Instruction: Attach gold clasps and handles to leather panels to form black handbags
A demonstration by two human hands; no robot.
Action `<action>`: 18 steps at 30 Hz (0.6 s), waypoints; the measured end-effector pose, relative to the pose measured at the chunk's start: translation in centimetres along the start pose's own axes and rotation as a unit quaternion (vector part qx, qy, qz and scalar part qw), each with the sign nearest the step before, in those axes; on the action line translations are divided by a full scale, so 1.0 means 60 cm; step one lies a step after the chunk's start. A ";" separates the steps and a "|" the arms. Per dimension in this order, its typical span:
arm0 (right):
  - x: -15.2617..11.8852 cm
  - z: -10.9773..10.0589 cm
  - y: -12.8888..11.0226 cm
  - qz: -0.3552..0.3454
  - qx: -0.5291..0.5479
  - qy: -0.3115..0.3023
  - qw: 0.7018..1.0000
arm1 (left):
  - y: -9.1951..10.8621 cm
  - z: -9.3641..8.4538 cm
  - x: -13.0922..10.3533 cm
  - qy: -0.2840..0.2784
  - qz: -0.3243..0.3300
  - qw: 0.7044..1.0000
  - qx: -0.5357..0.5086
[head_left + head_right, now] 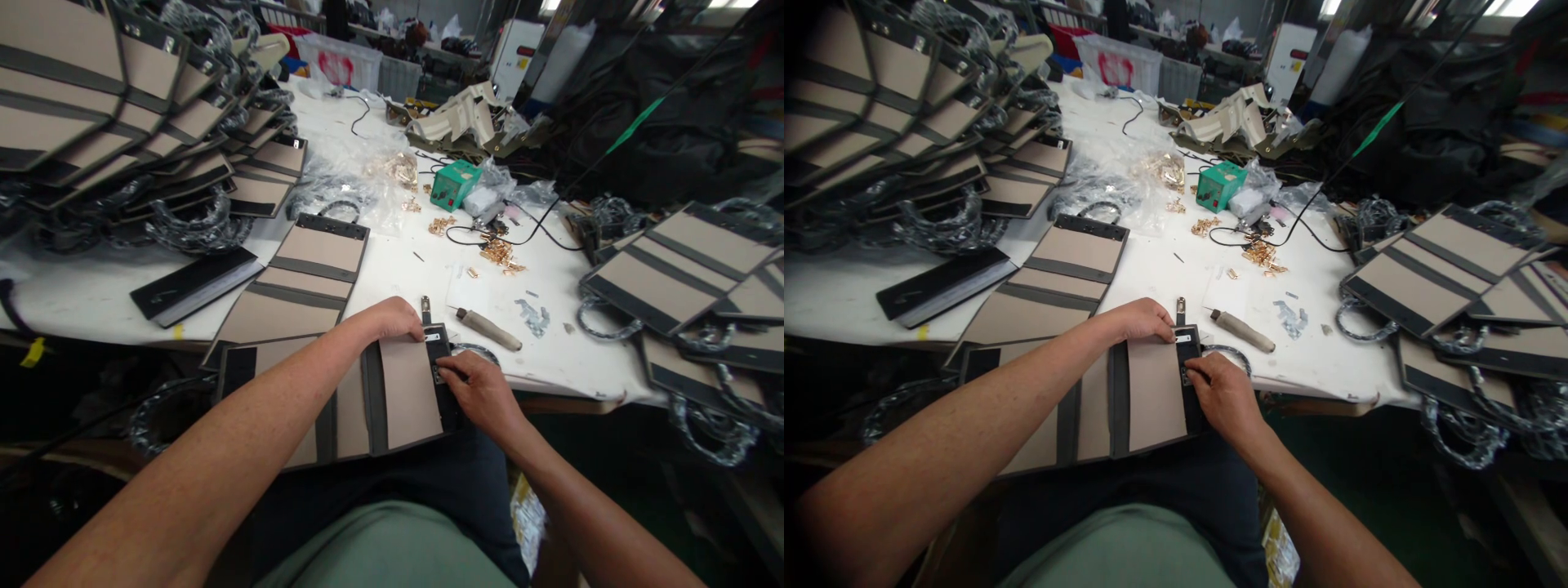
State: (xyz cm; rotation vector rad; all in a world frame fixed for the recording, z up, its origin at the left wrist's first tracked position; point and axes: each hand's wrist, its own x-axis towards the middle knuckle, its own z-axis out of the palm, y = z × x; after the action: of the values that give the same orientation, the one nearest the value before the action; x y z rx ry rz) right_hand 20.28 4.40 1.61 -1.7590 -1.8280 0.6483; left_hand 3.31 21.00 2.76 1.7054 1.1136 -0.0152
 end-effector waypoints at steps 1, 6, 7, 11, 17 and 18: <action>-0.002 0.002 0.000 -0.003 -0.003 0.007 1.000 | 0.000 0.000 -0.001 0.001 0.000 1.000 -0.001; -0.009 0.006 -0.004 -0.011 -0.003 0.041 0.999 | 0.002 0.001 -0.004 0.002 0.000 1.000 -0.007; -0.010 0.005 -0.005 -0.017 -0.002 0.040 0.999 | 0.002 0.001 -0.004 0.001 0.001 1.000 -0.008; -0.015 -0.005 -0.004 -0.035 0.027 0.019 0.999 | 0.000 0.000 -0.003 0.003 0.001 1.000 -0.007; -0.005 -0.018 0.005 -0.013 0.056 -0.029 0.998 | -0.005 0.000 0.003 0.000 0.007 1.000 -0.002; -0.004 -0.019 0.006 -0.011 0.053 -0.027 0.998 | -0.005 0.000 0.003 0.000 0.009 1.000 -0.002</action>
State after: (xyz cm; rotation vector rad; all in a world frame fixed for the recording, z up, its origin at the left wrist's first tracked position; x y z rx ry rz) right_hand 21.29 4.18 2.21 -1.6646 -1.8124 0.7758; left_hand 3.21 21.12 2.42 1.7119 1.0985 -0.0026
